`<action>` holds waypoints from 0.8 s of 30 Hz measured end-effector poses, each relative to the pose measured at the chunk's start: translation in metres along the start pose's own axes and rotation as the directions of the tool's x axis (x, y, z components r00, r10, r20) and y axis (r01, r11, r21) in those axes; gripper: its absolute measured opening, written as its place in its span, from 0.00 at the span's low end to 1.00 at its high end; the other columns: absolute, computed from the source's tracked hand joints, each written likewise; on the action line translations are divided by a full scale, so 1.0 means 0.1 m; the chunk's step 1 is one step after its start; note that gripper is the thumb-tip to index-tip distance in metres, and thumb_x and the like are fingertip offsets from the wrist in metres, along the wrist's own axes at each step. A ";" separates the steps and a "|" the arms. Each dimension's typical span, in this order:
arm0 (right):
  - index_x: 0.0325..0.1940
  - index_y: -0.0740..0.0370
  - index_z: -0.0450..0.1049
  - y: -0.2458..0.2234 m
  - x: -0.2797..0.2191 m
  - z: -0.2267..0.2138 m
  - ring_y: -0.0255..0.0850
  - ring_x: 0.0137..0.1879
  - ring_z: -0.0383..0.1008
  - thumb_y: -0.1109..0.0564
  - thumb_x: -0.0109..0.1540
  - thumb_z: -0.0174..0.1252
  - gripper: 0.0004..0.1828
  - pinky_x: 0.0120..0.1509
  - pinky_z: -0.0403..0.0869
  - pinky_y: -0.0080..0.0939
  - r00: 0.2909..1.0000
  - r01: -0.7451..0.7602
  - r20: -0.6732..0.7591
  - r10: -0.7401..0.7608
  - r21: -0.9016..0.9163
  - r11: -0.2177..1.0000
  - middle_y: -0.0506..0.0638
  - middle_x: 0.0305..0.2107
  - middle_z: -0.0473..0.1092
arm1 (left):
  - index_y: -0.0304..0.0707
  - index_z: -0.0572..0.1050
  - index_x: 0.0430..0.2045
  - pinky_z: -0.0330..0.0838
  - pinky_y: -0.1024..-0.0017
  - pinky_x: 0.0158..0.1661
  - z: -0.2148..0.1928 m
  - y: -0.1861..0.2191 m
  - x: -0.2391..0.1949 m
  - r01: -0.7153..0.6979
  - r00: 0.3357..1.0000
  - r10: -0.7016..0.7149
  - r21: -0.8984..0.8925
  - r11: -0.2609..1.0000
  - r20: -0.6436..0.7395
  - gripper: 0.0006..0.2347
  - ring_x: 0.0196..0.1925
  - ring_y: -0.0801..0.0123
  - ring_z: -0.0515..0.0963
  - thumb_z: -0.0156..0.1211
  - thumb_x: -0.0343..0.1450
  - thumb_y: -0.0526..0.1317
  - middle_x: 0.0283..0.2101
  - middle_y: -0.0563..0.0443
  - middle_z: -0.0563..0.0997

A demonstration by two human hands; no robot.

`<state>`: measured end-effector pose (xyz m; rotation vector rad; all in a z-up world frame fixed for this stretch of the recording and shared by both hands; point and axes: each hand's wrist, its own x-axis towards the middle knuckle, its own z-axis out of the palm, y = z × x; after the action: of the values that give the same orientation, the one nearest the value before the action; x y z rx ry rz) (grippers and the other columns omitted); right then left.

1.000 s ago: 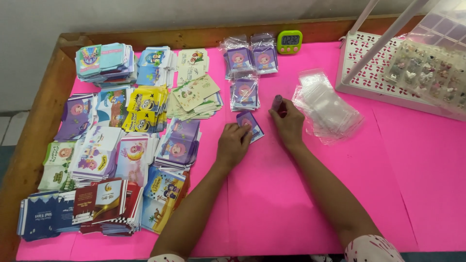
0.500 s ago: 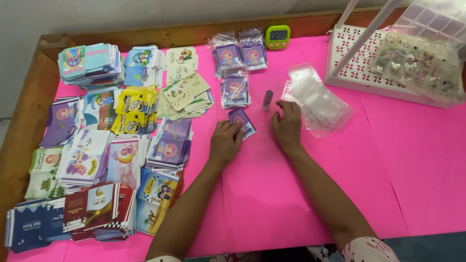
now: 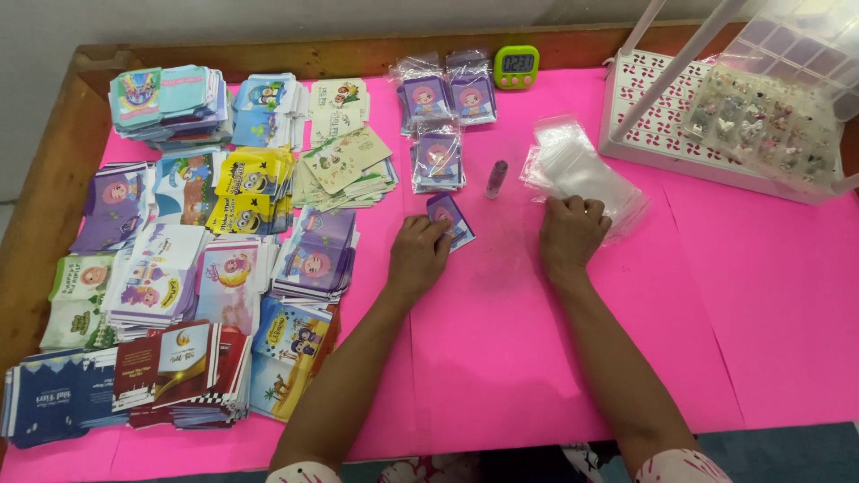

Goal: Packing individual cards into plastic sleeves and bags, including preparing paper inserts with glue.

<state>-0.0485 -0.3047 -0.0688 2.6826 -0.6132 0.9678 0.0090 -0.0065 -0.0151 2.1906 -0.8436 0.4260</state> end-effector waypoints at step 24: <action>0.38 0.47 0.79 -0.90 -0.23 -1.18 0.40 0.34 0.74 0.56 0.63 0.59 0.05 0.38 0.73 0.39 0.906 0.417 -0.238 -0.349 0.378 0.827 0.44 0.30 0.71 | 0.50 0.83 0.31 0.76 0.58 0.44 -0.18 0.16 0.03 -0.022 0.998 0.025 -0.047 0.999 0.057 0.18 0.48 0.57 0.81 0.53 0.74 0.60 0.26 0.52 0.78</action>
<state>-0.0894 -0.1774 -0.0004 2.8721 0.2043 1.2907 -0.0008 -0.0028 0.0065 2.1613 -0.9023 0.3523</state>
